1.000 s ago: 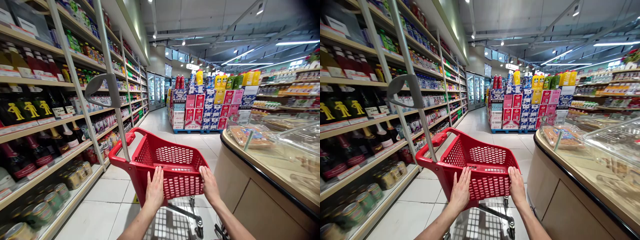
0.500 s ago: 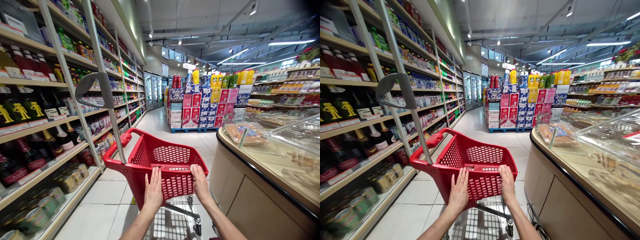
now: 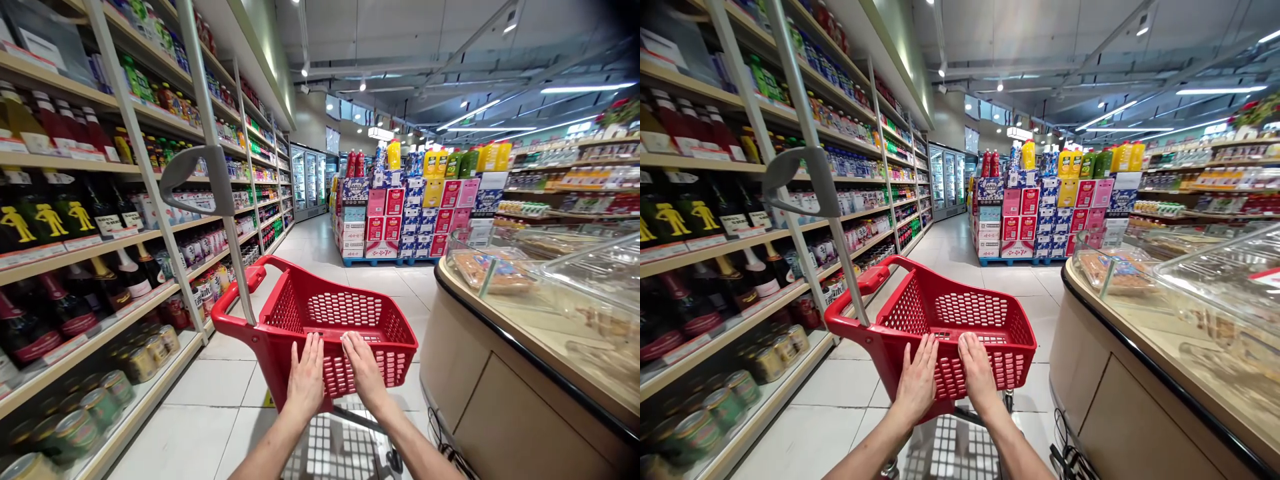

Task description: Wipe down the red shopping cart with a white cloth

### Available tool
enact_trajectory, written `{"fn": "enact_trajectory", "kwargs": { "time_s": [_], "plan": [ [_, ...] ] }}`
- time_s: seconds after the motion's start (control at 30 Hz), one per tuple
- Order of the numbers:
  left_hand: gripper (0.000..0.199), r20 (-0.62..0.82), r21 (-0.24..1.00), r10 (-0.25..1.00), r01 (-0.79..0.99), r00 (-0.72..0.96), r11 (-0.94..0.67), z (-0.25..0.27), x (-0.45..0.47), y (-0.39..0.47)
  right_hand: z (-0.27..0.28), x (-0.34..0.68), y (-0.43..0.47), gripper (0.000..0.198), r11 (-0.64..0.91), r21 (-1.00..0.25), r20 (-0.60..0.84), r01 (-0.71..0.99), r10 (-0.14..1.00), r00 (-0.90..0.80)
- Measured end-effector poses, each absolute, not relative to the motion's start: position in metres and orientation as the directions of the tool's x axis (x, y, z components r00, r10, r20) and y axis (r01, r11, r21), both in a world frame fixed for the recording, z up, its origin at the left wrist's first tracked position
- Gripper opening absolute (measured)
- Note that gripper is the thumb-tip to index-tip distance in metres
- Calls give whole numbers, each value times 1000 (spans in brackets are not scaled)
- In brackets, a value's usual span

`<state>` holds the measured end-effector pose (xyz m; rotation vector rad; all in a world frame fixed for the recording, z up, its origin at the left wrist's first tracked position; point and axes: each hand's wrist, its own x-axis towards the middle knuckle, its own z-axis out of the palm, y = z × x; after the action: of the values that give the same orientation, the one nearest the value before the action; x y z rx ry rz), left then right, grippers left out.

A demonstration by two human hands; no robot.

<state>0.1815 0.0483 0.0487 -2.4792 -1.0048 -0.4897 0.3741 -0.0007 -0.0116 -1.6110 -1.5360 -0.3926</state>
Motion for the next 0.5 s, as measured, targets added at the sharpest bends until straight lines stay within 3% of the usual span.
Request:
{"fn": "enact_trajectory", "kwargs": {
  "time_s": [0.07,0.2,0.27,0.4,0.5],
  "plan": [
    [64,465,-232,588,733,661,-640,56,174,53,-11,380,-2,53,101,-371,718,923,662,216],
    [64,449,-228,610,744,653,-628,66,165,59,-9,397,0,52,-94,-470,686,878,587,430],
    [63,449,-222,619,752,644,-621,68,165,60,-4,378,10,52,-48,-464,682,884,618,392],
    [61,478,-224,612,761,630,-609,67,166,61,9,338,26,54,192,-388,706,901,690,157],
    [64,470,-250,590,740,657,-624,65,163,62,8,355,22,54,125,-420,714,899,656,243]
  ]
}}
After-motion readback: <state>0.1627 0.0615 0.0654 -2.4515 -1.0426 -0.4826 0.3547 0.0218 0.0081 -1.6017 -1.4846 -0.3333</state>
